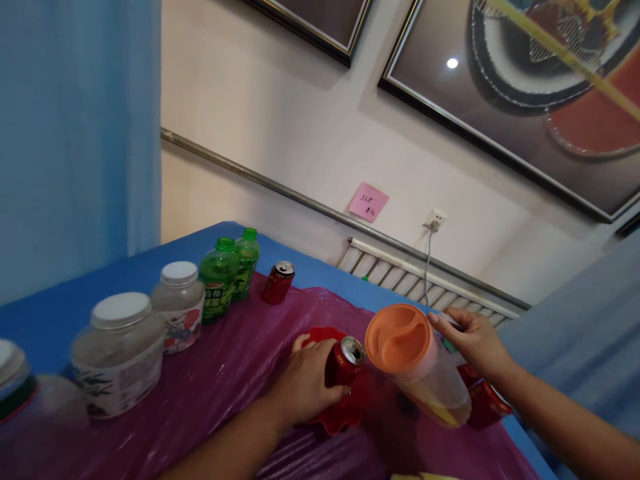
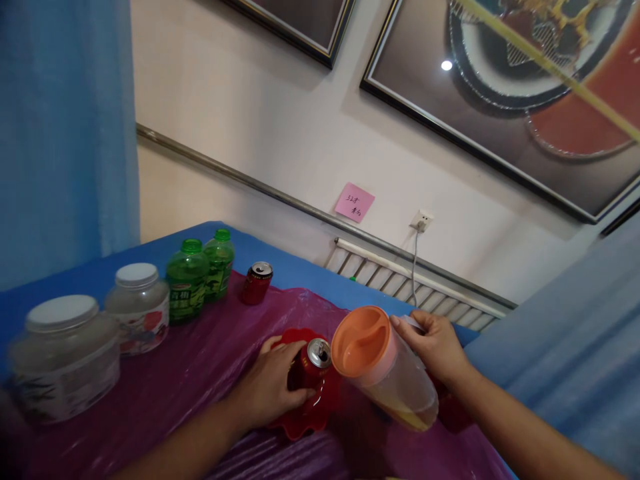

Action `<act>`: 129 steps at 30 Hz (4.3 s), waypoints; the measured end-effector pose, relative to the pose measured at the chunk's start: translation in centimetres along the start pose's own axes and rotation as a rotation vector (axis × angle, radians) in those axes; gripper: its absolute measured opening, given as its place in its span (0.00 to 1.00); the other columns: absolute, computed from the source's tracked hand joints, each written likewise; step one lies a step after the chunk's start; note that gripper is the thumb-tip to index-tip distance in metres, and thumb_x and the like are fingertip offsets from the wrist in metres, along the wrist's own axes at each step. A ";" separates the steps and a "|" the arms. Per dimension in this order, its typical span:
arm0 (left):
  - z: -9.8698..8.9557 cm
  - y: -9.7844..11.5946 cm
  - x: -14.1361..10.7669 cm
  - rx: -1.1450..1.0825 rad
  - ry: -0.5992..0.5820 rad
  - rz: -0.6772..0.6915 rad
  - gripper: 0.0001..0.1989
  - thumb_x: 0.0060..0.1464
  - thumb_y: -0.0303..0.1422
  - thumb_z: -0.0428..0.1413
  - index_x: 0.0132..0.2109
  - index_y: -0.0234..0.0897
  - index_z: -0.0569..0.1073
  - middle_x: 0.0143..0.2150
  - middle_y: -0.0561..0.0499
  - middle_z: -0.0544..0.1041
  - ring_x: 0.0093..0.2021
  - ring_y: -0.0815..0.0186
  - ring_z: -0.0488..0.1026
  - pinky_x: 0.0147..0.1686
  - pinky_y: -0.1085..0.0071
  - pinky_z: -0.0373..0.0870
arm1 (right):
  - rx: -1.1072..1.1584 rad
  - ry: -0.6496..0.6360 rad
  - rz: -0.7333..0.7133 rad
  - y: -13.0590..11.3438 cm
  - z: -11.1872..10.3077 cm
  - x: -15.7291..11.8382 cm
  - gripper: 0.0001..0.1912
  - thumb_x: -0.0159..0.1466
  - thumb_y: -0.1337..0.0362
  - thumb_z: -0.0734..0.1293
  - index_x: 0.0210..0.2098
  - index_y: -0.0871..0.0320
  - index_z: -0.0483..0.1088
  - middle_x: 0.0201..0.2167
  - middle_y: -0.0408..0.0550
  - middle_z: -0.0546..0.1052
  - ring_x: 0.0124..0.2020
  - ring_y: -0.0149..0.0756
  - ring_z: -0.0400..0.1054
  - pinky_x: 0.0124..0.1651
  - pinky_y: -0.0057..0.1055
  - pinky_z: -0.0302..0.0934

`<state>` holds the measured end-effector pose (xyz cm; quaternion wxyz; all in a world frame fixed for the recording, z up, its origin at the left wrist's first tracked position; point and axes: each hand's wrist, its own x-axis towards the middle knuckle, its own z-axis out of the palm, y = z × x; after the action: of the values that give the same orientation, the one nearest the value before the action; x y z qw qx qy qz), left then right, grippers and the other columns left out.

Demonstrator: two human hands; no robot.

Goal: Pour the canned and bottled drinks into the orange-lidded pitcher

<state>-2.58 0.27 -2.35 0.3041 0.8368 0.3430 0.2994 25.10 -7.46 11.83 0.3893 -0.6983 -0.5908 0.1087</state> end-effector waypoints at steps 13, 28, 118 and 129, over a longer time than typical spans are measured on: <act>-0.1 0.1 0.0 0.003 -0.004 -0.010 0.31 0.41 0.40 0.68 0.53 0.45 0.70 0.52 0.49 0.79 0.56 0.51 0.73 0.66 0.48 0.45 | 0.015 -0.008 0.015 -0.4 0.2 -0.3 0.27 0.58 0.45 0.68 0.18 0.53 0.53 0.17 0.36 0.50 0.19 0.27 0.45 0.20 0.26 0.43; -0.2 0.2 0.0 0.032 0.002 -0.013 0.31 0.42 0.42 0.68 0.54 0.44 0.71 0.52 0.49 0.79 0.54 0.50 0.73 0.65 0.48 0.47 | -0.021 0.006 0.002 -1.0 0.3 -0.4 0.28 0.57 0.42 0.68 0.18 0.53 0.51 0.17 0.36 0.50 0.19 0.26 0.44 0.20 0.26 0.43; 0.0 0.0 0.0 0.033 -0.001 -0.018 0.31 0.41 0.41 0.69 0.54 0.44 0.70 0.53 0.48 0.79 0.56 0.52 0.72 0.66 0.48 0.46 | -0.028 -0.010 0.024 0.8 0.2 -0.1 0.30 0.58 0.40 0.68 0.19 0.53 0.51 0.18 0.36 0.50 0.21 0.26 0.44 0.22 0.27 0.40; 0.0 -0.1 0.0 0.015 0.004 -0.008 0.29 0.42 0.40 0.68 0.52 0.45 0.70 0.53 0.50 0.79 0.56 0.52 0.73 0.66 0.48 0.45 | -0.010 -0.014 0.030 0.9 0.1 -0.2 0.30 0.58 0.39 0.68 0.20 0.53 0.52 0.19 0.36 0.50 0.21 0.27 0.45 0.23 0.28 0.41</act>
<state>-2.60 0.34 -2.37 0.2983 0.8372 0.3491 0.2971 25.66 -7.56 11.12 0.3799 -0.7083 -0.5834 0.1165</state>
